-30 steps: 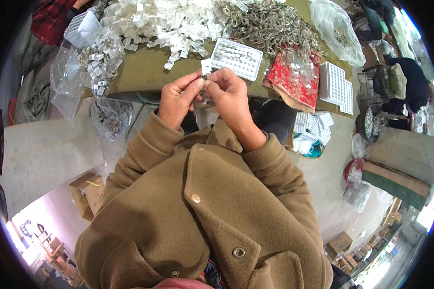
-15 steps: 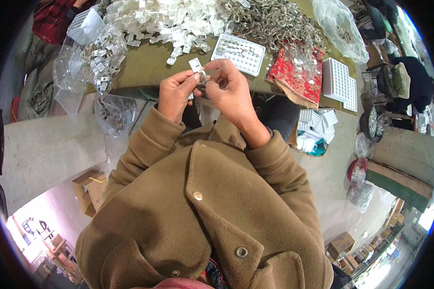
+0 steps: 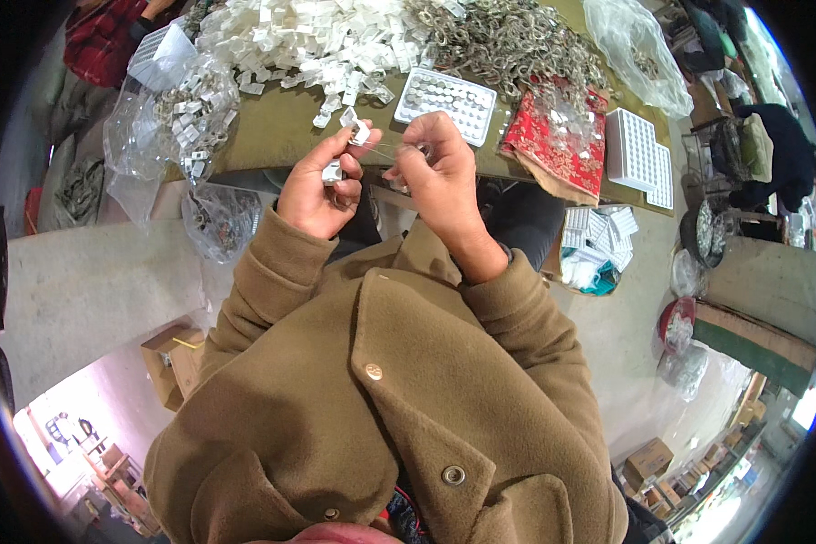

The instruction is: The person assembles small electronic components at a cluttered workbench. They pick up white plastic housings and metal parts, insert the metal parts into the housings, and occasionally use a small flashlight to inspect the interior. Completed units are placed into a white tray on the table.

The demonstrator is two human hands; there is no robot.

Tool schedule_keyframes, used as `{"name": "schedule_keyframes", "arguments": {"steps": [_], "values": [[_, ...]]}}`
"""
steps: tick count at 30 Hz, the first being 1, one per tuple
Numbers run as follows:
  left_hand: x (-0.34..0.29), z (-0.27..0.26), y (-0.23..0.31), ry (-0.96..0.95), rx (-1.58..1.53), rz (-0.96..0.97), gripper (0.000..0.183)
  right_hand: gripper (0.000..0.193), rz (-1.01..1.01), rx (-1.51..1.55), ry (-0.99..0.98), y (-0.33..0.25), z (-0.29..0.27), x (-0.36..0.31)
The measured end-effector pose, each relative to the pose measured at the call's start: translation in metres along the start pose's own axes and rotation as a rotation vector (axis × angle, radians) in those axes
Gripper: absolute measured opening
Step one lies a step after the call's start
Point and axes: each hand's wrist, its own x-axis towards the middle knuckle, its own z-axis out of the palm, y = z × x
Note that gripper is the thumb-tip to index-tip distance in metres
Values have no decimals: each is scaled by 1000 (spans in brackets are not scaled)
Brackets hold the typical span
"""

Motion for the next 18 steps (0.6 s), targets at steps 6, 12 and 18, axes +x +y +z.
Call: {"name": "schedule_keyframes", "arguments": {"steps": [6, 12, 18], "values": [[8, -5, -1, 23, -233, -159, 25, 10, -64, -165, 9, 16, -7, 3], [26, -12, -14, 138, 47, -86, 27, 21, -163, -528, -12, 30, -32, -1], [42, -15, -21, 43, 334, -3, 21, 13, -169, -838, 216, 18, -81, 30]]}}
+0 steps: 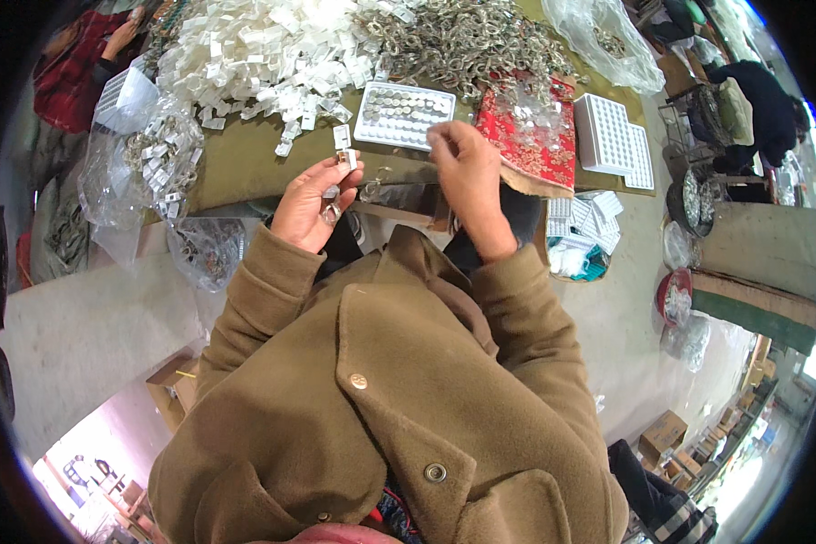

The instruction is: The person assembles small electronic components at a cluttered workbench. They pick up white plastic housings and metal parts, insert the metal parts into the housings, and occasionally use a small flashlight to inspect the interior. Completed units are placed into a white tray on the table.

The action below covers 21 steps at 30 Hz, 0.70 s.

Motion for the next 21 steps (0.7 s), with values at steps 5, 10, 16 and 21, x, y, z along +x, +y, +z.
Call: {"name": "schedule_keyframes", "arguments": {"steps": [5, 10, 16, 21], "values": [[7, 11, -7, -8, 75, 3, 17, 11, -220, -155, 63, 15, 11, 34], [16, 10, -5, -27, 118, -37, 20, 8, -257, -330, 26, 18, 27, 44], [27, 12, -2, -43, 84, -64, 25, 8, -326, -417, -41, 16, 27, 41], [31, 16, 3, -13, 33, -83, 26, 10, -319, -452, -93, 13, 27, 43]]}}
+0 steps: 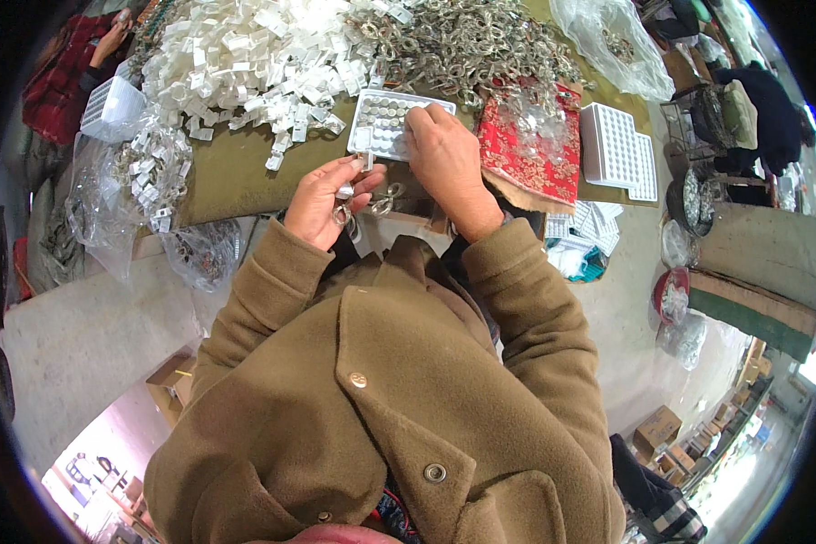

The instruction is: The person assembles small electronic components at a cluttered workbench. They pick up white plastic housings and metal parts, insert the metal parts into the housings, and occasionally use a small flashlight to inspect the interior. Completed units are placed into a white tray on the table.

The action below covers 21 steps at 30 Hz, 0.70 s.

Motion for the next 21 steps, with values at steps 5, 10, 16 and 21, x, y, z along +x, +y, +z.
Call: {"name": "schedule_keyframes", "arguments": {"steps": [5, 10, 16, 21], "values": [[1, -1, 4, -20, -1, -3, 25, 13, 66, 128, 10, 0, -3, 4], [4, 1, 4, -9, 6, -7, 24, 18, 79, 200, 86, 1, 5, 11], [6, -2, 2, -3, -23, 5, 23, 14, -25, 83, 56, 2, 8, 1], [10, -1, -1, -18, -30, 35, 23, 10, -48, 26, -42, 2, 5, 1]]}}
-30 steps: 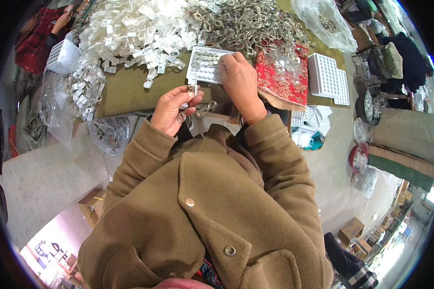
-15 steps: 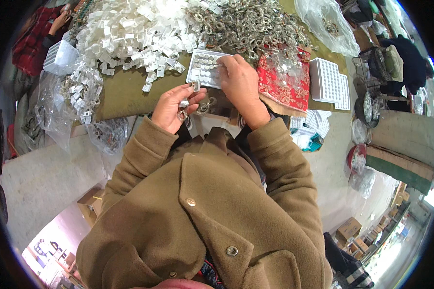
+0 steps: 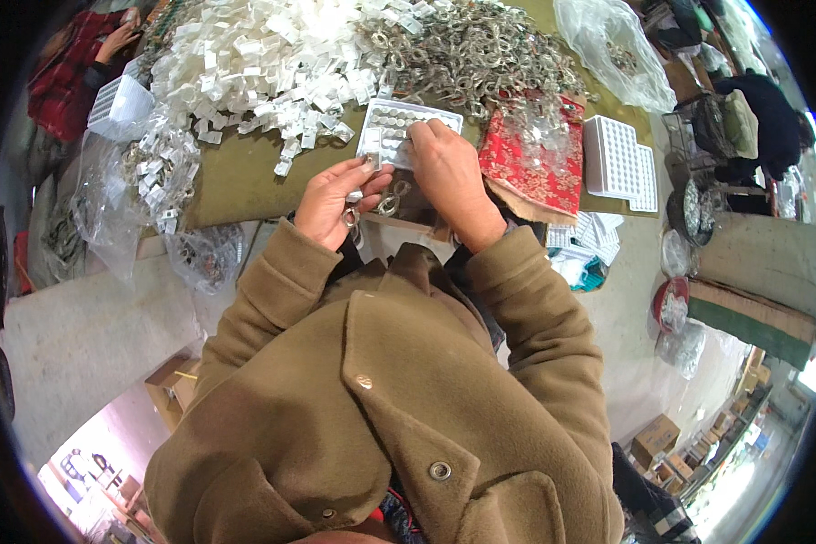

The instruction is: The person assembles small electronic components at a cluttered workbench. They pick up white plastic housings and metal parts, insert the metal parts into the housings, and occasionally use a small flashlight to inspect the interior. Completed units are placed into a white tray on the table.

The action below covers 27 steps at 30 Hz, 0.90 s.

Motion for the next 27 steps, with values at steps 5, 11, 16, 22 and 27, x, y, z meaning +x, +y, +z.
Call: {"name": "schedule_keyframes", "arguments": {"steps": [5, 11, 16, 22, 27], "values": [[0, 0, -1, -24, 31, 22, 22, 12, 31, 198, 1, -11, -16, 6], [-1, 3, -5, -60, 81, 60, 21, 12, -28, 420, -1, -37, -27, -9], [-5, 4, -7, -51, 134, 100, 24, 10, -149, 325, 52, -37, -19, -13], [-9, 0, -10, -60, 138, 70, 27, 9, -125, 324, 44, -35, -17, -28], [-9, 3, -19, 37, 160, 79, 30, 6, -118, 260, -2, -30, -17, -32]]}}
